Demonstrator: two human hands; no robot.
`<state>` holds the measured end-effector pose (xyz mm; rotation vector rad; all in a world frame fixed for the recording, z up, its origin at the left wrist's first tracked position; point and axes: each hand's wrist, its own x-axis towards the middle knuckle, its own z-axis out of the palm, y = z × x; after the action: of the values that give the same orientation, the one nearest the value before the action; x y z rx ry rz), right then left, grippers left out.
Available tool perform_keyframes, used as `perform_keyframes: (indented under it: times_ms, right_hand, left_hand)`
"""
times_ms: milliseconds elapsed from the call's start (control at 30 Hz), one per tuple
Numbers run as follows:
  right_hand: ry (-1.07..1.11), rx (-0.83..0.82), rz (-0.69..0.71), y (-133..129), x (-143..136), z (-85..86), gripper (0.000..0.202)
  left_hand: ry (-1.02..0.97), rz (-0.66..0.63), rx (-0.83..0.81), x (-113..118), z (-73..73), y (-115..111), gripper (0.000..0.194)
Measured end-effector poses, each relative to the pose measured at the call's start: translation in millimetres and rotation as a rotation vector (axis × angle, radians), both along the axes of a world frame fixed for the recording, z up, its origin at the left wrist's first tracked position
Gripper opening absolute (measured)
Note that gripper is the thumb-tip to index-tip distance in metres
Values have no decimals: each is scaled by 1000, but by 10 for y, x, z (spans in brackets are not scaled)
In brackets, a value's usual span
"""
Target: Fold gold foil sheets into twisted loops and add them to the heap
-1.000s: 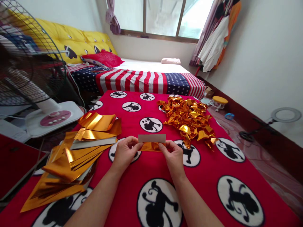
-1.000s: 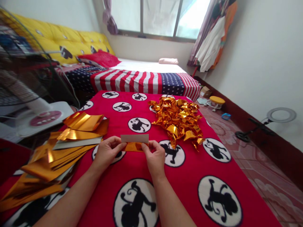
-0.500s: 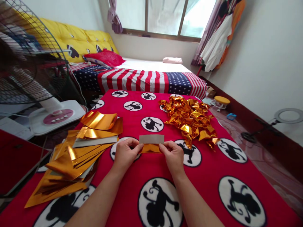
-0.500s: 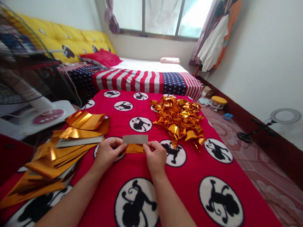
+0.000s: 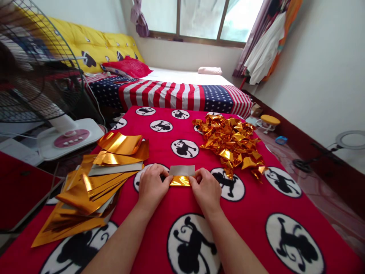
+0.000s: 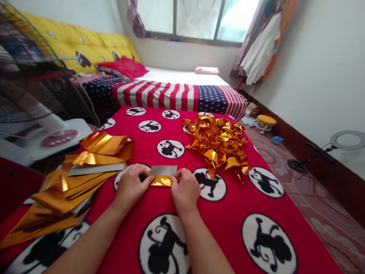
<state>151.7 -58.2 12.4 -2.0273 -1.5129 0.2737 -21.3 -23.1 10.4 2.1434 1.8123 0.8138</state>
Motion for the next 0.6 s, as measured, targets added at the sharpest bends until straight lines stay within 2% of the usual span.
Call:
perform_keyframes:
  times_ms: [100, 233, 367, 467, 600]
  right_hand:
    - [19, -27, -37, 4, -4, 10, 10]
    - [-1, -10, -40, -3, -3, 14, 4]
    - [-26, 29, 31, -21, 2, 12, 10]
    - [-35, 28, 80, -23, 7, 2, 18]
    - [-52, 29, 87, -14, 6, -20, 22]
  left_hand:
    - [9, 26, -14, 12, 6, -14, 11]
    - [-34, 48, 23, 42, 12, -47, 22]
    - [-34, -93, 97, 53, 23, -50, 18]
    - [1, -199, 87, 34, 13, -20, 26]
    - [25, -227, 45, 4, -19, 11, 25]
